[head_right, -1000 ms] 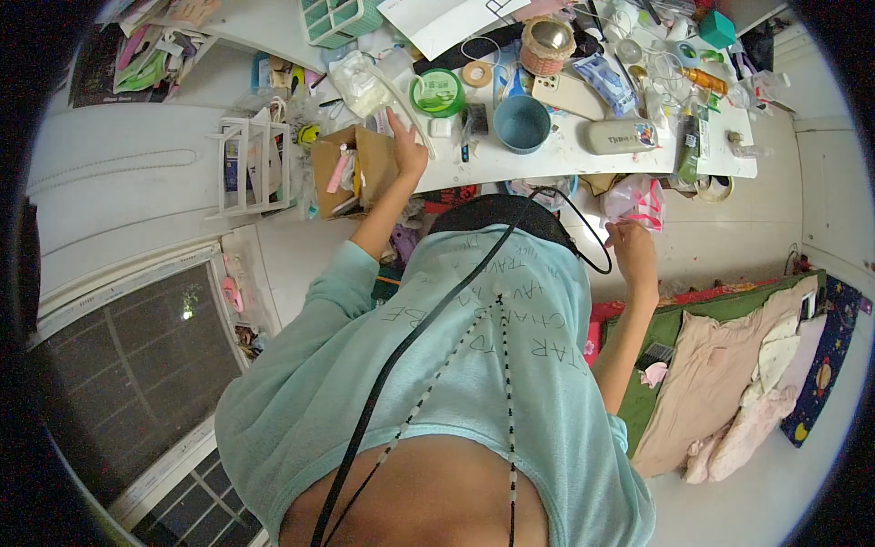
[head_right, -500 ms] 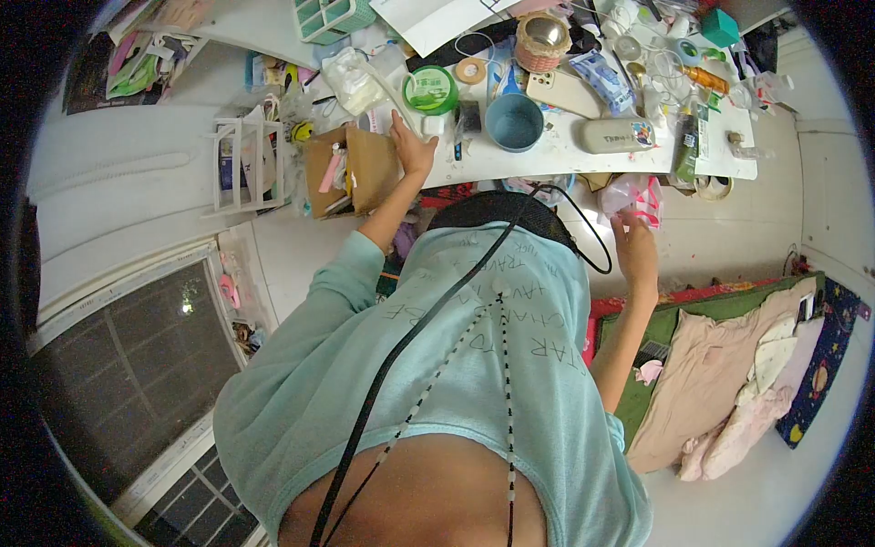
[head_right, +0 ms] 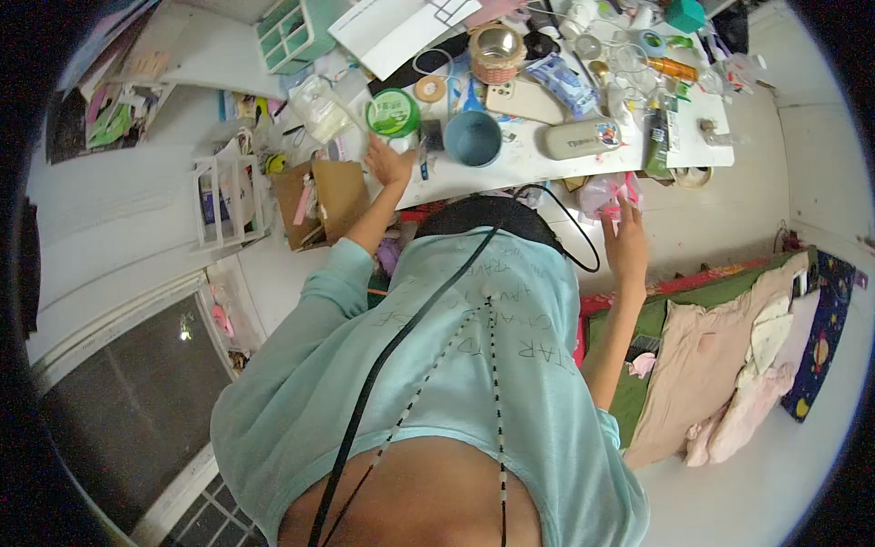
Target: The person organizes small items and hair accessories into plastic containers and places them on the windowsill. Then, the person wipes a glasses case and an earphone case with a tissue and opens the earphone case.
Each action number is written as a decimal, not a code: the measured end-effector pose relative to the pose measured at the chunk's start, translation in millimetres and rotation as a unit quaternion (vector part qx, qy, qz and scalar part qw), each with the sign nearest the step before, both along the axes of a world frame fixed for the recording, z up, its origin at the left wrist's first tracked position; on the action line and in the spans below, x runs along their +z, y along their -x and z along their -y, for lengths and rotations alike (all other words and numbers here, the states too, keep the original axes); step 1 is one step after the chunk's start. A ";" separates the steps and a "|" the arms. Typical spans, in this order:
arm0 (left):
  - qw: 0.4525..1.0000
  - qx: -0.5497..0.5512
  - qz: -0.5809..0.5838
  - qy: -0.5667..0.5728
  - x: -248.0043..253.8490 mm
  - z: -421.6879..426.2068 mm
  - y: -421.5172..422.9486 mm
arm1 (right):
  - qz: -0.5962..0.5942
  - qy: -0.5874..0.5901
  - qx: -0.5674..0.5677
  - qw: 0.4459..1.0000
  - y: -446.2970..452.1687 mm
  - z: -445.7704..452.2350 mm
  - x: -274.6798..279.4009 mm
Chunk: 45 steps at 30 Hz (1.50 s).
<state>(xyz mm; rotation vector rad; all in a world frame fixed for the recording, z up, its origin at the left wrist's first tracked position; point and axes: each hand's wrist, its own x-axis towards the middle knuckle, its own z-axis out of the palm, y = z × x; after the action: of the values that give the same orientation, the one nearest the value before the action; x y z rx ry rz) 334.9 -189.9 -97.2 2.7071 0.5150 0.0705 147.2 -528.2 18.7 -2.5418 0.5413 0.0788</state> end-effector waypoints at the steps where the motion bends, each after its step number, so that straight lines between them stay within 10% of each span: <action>1: 0.999 -0.016 0.030 -0.011 -6.0 -3.5 1.0 | 0.002 0.014 -0.001 1.000 -0.2 2.1 -1.3; 16: 0.954 -0.127 0.232 0.143 52.6 6.4 46.7 | 0.110 -0.040 -0.170 0.978 -76.2 59.2 -60.1; 22: 0.938 -0.095 0.310 0.124 87.4 19.0 69.3 | 0.127 0.148 -0.099 0.976 -160.7 83.4 -88.9; 26: 0.929 -0.072 0.343 0.116 128.9 69.4 80.3 | 0.187 0.052 -0.062 0.979 -182.7 102.3 -115.2; 31: 0.899 -0.211 0.268 0.276 153.5 158.0 49.5 | 0.199 -0.348 -0.055 0.914 -168.7 96.3 -45.2; 35: 0.782 -0.147 -0.008 0.606 137.6 245.4 39.5 | 0.126 -0.553 0.074 0.820 -139.1 85.3 14.3; 39: 0.470 -0.114 -0.106 0.869 150.6 271.0 45.7 | 0.110 -0.552 0.182 0.806 -129.2 76.6 35.9; 45: 0.710 -0.105 0.044 0.695 149.1 258.6 64.6 | 0.112 -0.565 0.150 0.804 -126.3 70.7 49.7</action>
<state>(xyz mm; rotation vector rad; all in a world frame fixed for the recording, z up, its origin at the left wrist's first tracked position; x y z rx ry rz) 270.2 -448.5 51.8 1.2144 0.0819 -0.1856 273.4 -598.9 68.3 -1.3897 -0.0580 0.1549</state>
